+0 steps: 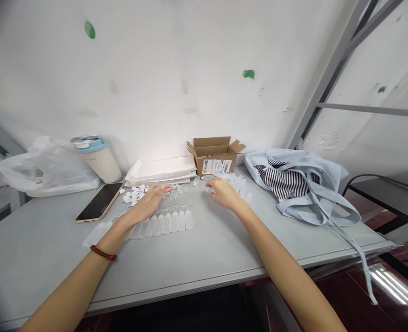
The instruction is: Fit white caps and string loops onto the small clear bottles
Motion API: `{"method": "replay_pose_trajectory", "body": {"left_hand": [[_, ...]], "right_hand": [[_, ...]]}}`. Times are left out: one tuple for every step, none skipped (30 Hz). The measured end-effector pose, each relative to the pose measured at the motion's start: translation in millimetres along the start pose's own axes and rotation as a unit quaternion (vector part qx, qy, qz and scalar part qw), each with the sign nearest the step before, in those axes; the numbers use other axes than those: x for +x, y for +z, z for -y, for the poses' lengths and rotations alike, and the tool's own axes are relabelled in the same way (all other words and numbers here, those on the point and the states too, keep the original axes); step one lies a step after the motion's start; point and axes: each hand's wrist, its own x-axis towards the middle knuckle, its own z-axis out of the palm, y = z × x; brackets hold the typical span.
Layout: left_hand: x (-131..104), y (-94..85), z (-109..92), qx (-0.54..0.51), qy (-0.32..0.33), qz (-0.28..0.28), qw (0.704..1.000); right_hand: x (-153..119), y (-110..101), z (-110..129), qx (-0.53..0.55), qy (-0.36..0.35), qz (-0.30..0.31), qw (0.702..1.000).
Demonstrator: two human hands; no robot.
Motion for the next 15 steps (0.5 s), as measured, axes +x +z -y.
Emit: {"method": "replay_pose_trajectory", "body": {"left_hand": [[0.8, -1.9, 0.1, -0.040, -0.014, -0.013, 0.999], [1.8, -4.1, 0.2, -0.083, -0.026, -0.023, 0.996], [2.9, -6.2, 0.1, -0.125, -0.035, -0.030, 0.991], [4.0, -8.2, -0.2, -0.166, -0.040, -0.034, 0.985], [4.9, -10.0, -0.7, -0.203, -0.042, -0.037, 0.978], [5.5, -11.4, -1.2, -0.232, -0.041, -0.043, 0.971], [5.9, -12.2, -1.7, -0.249, -0.039, -0.051, 0.966], [6.0, -12.5, -1.9, -0.250, -0.040, -0.064, 0.965], [5.8, -12.1, -1.6, -0.232, -0.041, -0.078, 0.969], [5.5, -11.1, -0.9, -0.197, -0.042, -0.092, 0.975], [5.0, -9.5, 0.3, -0.149, -0.039, -0.103, 0.983], [4.6, -7.4, 1.8, -0.095, -0.029, -0.109, 0.989], [4.2, -5.0, 3.5, -0.044, -0.010, -0.111, 0.993], [3.9, -2.4, 5.0, -0.001, 0.016, -0.107, 0.994], [3.6, 0.3, 6.0, 0.030, 0.044, -0.100, 0.994]], "right_hand": [[0.3, 1.7, 3.3, 0.012, -0.009, -0.017, 1.000], [0.5, 3.7, 6.6, 0.022, -0.019, -0.032, 0.999], [0.5, 5.9, 9.9, 0.030, -0.029, -0.043, 0.998], [0.5, 8.3, 13.0, 0.037, -0.039, -0.050, 0.997], [0.3, 10.7, 15.8, 0.041, -0.050, -0.056, 0.996], [0.1, 13.2, 18.2, 0.044, -0.060, -0.059, 0.995], [-0.1, 15.5, 20.4, 0.046, -0.070, -0.061, 0.995], [-0.3, 17.8, 22.1, 0.047, -0.077, -0.061, 0.994], [-0.4, 19.7, 23.5, 0.047, -0.083, -0.060, 0.994], [-0.4, 21.4, 24.5, 0.045, -0.085, -0.057, 0.994], [-0.5, 22.6, 25.2, 0.043, -0.085, -0.054, 0.994], [-0.4, 23.5, 25.6, 0.040, -0.084, -0.051, 0.994], [-0.4, 24.1, 25.9, 0.039, -0.083, -0.049, 0.995], [-0.3, 24.4, 25.9, 0.039, -0.082, -0.048, 0.995], [-0.2, 24.5, 25.9, 0.041, -0.083, -0.049, 0.994]]}}
